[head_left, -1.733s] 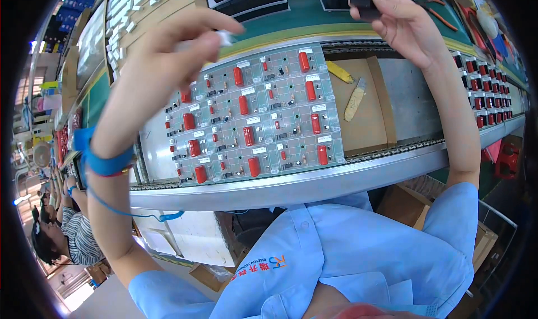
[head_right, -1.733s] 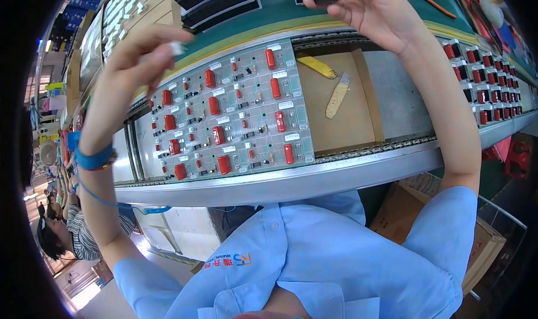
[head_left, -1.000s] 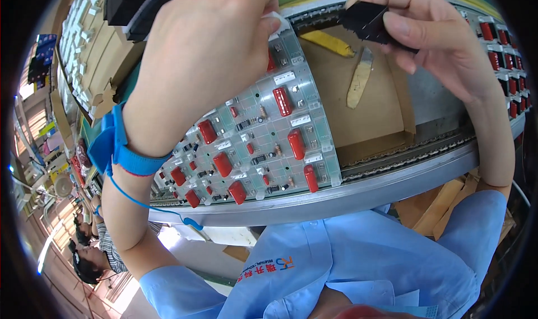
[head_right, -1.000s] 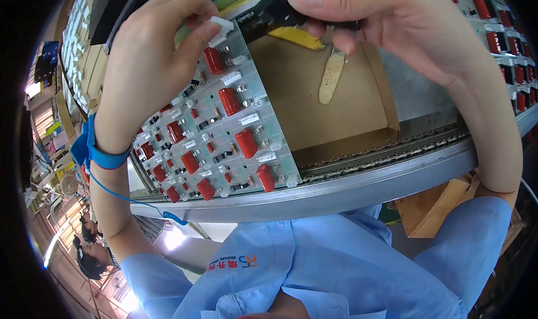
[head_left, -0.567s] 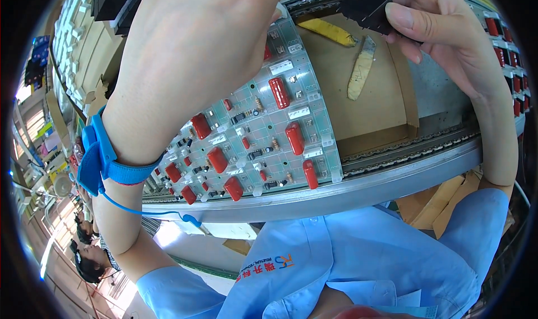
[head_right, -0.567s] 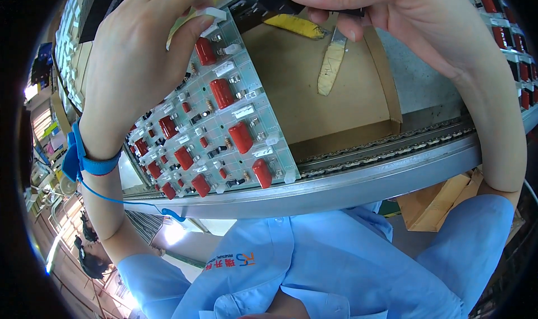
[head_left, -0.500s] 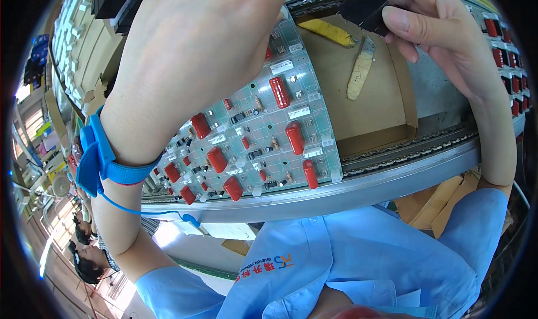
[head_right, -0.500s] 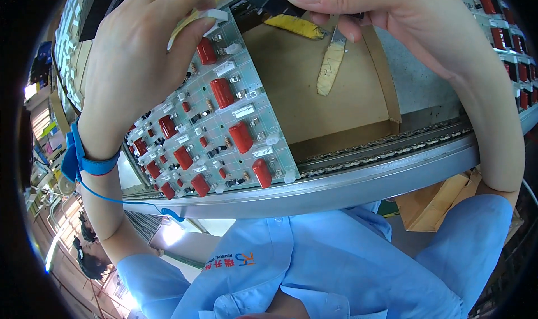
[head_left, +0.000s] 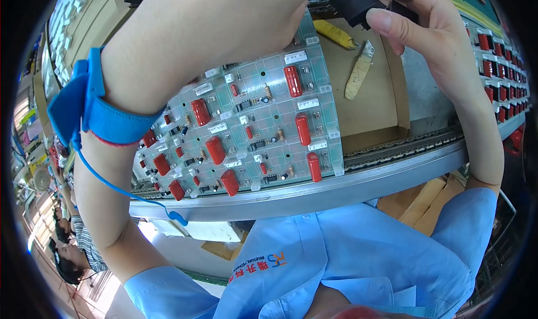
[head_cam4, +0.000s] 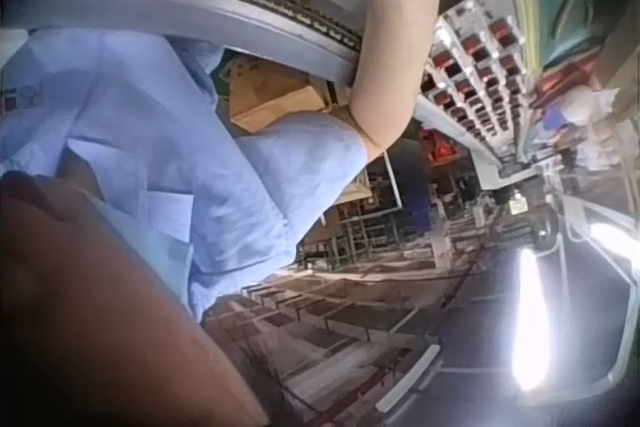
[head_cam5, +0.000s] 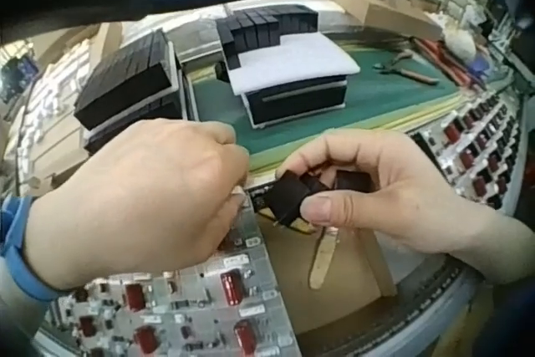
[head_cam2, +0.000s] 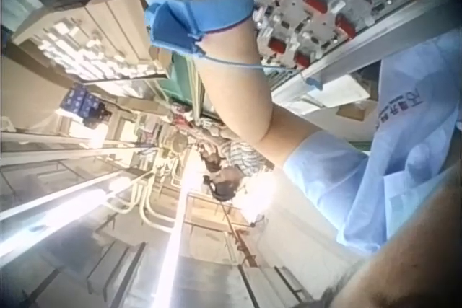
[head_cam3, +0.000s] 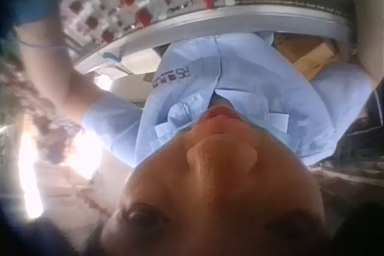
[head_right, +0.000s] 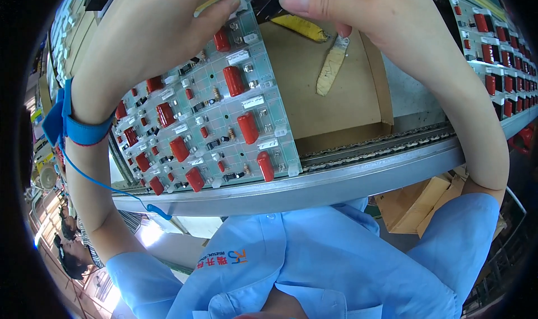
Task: Placing electronic components onto a printed circuit board on an assembly line.
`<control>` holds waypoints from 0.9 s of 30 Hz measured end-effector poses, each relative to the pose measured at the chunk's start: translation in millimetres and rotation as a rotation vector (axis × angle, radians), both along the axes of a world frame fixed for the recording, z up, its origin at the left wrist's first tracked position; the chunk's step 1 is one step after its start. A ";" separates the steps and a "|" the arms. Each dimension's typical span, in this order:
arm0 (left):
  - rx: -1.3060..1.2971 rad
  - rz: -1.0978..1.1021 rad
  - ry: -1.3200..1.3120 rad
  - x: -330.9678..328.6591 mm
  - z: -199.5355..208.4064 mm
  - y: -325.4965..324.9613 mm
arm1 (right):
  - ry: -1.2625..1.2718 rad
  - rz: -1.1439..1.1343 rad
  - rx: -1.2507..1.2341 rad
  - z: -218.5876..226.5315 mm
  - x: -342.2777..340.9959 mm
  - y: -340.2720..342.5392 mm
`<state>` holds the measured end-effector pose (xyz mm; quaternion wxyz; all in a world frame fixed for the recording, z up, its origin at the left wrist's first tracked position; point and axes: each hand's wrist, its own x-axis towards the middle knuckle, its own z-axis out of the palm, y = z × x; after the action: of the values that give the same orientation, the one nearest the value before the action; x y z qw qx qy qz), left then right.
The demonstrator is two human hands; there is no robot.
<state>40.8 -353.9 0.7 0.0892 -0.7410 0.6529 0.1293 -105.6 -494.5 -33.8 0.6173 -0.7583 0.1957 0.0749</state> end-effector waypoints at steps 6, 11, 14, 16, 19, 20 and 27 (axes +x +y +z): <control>-0.121 0.019 0.024 13.0 -20.1 8.5 | -0.117 -0.023 -0.035 -3.3 -5.5 1.0; -0.157 -0.004 0.010 14.5 -21.1 12.5 | -0.059 -0.071 -0.032 -4.0 -5.0 2.3; -0.169 -0.043 0.004 14.0 -21.5 12.5 | -0.098 -0.061 -0.030 -4.8 -6.2 2.5; -0.110 0.003 -0.035 11.9 -20.9 11.0 | -0.100 -0.071 -0.048 -8.5 -6.8 0.4; -0.162 -0.056 -0.013 13.9 -21.4 12.2 | -0.114 -0.086 -0.070 -16.3 -8.0 -2.2; -0.160 -0.056 -0.011 14.1 -22.5 12.1 | -0.089 -0.126 -0.105 -12.4 -9.6 5.3; -0.158 -0.020 0.100 -46.6 4.5 33.7 | -0.031 -0.103 -0.108 -15.5 -7.5 -9.7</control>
<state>-5.8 -320.1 5.3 -0.0010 -0.7318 0.6720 0.1135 -113.1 -504.2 -49.3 0.5813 -0.7807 0.2286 0.0209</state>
